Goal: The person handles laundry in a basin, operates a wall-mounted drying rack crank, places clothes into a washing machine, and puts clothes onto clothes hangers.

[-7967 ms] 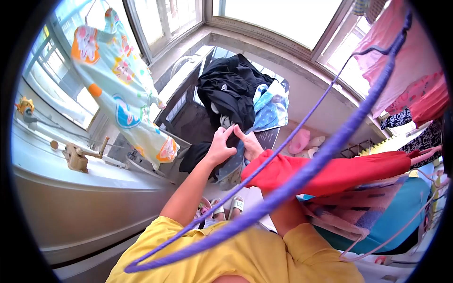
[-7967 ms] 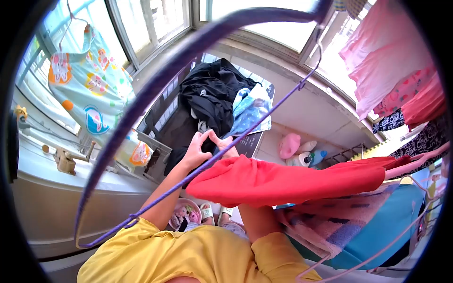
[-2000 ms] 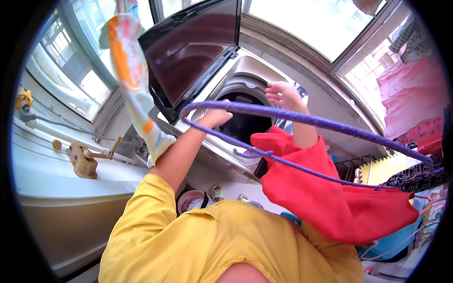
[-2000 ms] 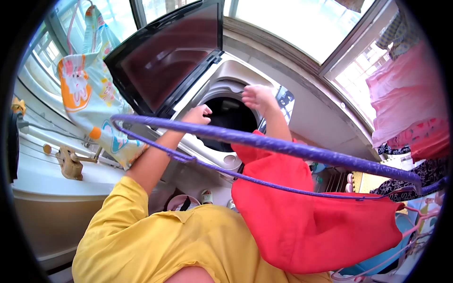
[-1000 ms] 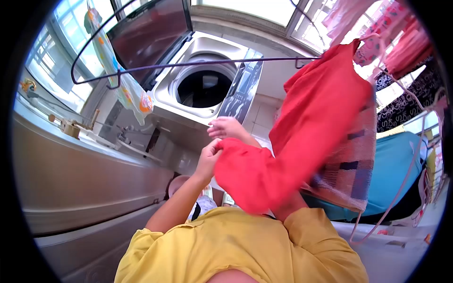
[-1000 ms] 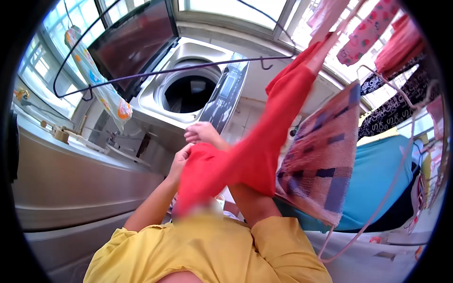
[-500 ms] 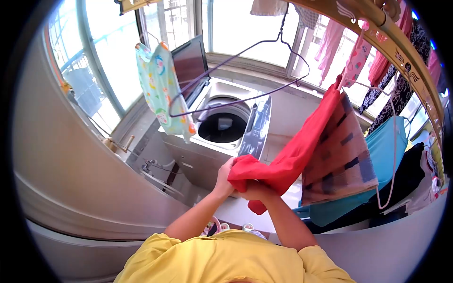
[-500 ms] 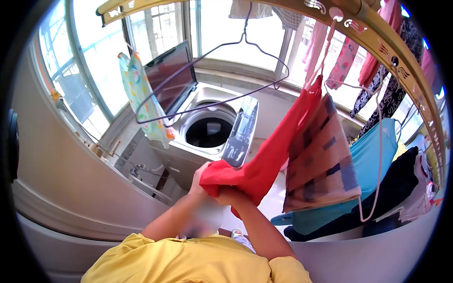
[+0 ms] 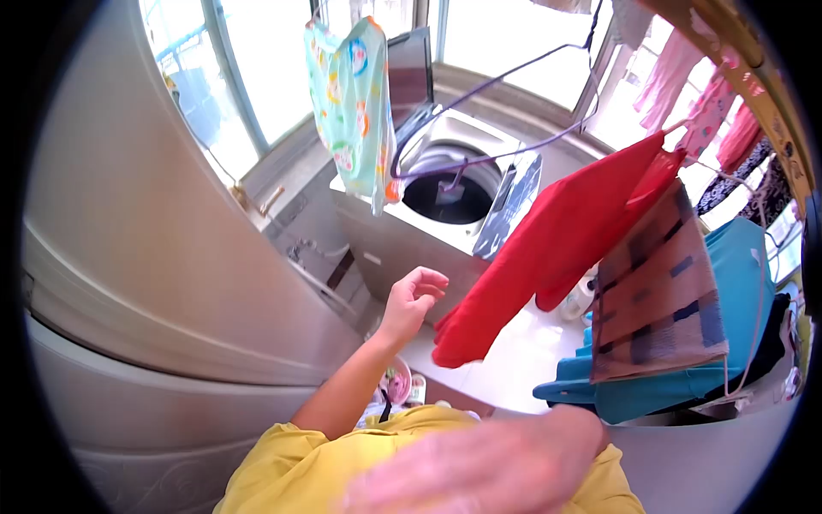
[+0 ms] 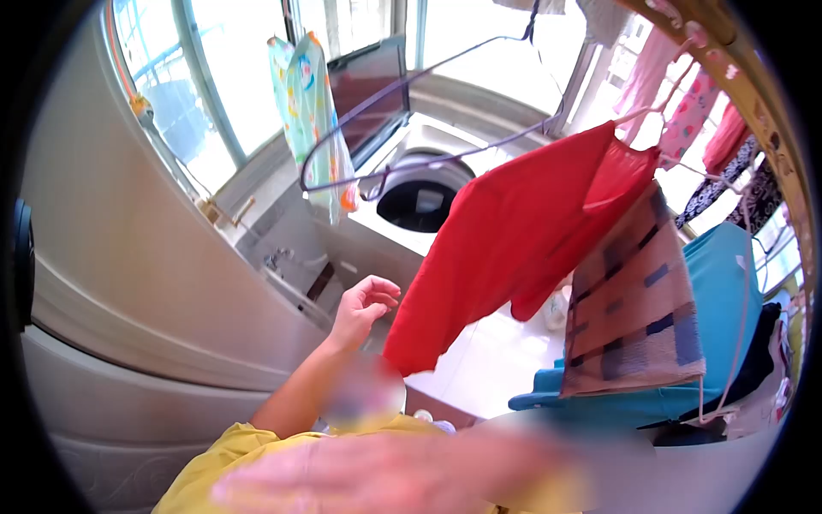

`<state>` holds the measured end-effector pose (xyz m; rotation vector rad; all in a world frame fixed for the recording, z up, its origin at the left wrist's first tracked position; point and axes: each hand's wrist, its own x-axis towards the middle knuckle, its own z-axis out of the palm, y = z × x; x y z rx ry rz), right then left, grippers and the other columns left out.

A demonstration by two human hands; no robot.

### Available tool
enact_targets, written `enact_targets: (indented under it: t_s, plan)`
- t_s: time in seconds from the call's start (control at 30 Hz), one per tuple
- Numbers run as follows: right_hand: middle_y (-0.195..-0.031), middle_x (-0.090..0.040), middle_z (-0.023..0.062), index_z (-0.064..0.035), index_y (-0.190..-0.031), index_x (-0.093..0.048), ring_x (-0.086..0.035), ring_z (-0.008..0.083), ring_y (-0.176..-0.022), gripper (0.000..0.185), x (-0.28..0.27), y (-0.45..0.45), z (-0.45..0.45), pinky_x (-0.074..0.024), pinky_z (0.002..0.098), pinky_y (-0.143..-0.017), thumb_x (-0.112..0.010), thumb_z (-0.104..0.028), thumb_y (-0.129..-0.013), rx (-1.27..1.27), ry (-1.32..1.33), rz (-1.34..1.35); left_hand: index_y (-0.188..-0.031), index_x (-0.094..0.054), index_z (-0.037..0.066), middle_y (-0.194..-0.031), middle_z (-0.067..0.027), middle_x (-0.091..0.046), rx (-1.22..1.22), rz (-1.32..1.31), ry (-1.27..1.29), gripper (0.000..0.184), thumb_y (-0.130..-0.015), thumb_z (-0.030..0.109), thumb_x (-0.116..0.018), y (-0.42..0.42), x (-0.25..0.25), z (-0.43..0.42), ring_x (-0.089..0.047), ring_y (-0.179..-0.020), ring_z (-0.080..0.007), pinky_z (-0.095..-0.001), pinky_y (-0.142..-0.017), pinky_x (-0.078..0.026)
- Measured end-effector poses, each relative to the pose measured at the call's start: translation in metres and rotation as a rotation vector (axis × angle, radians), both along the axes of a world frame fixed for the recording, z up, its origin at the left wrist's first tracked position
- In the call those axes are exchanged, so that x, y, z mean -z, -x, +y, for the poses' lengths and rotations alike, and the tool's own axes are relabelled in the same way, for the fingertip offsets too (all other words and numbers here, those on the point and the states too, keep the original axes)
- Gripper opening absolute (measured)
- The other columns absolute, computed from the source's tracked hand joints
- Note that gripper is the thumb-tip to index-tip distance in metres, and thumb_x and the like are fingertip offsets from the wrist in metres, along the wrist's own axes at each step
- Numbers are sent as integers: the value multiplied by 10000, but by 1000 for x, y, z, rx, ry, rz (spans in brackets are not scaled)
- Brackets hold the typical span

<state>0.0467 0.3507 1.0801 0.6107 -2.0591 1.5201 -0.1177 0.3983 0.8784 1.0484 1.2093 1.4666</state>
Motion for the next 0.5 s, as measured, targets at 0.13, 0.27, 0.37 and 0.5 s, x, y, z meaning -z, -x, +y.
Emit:
enact_targets:
  t_s: [0.13, 0.27, 0.37, 0.5]
  plan:
    - [-1323, -425, 261, 135, -1304, -354, -419, 369, -1239, 446, 10, -33, -17, -324, 392, -1031, -292, -158, -973, -328, 203, 184, -939, -576, -9, -881, -66, -623, -6, -33, 4, 291, -707, -103, -426, -33, -1, -28, -593, -804, -123, -247, -753, -472]
    - [-1319, -410, 290, 119, -1334, -309, -493, 371, -1153, 514, 30, -36, -32, -395, 400, -964, -408, -182, -929, -429, 439, 97, -946, -569, -8, -875, -54, -628, 19, -108, 48, 238, -764, -99, -444, -59, 6, -55, -598, -808, -100, -230, -721, -473]
    - [-1338, -384, 292, 110, -1348, -282, -483, 372, -1157, 577, 21, -51, -21, -388, 407, -968, -449, -231, -914, -568, 508, -11, -973, -558, -6, -866, -40, -628, -14, -196, 73, 205, -805, -78, -465, -75, -7, -60, -595, -808, -90, -227, -740, -470]
    - [-1366, -338, 290, 107, -1360, -250, -425, 389, -1206, 643, 0, -56, 1, -332, 420, -1012, -431, -333, -928, -743, 321, -105, -965, -552, -5, -881, -49, -616, -14, -226, 34, 184, -817, -77, -470, -94, -7, -57, -596, -835, -102, -239, -765, -475]
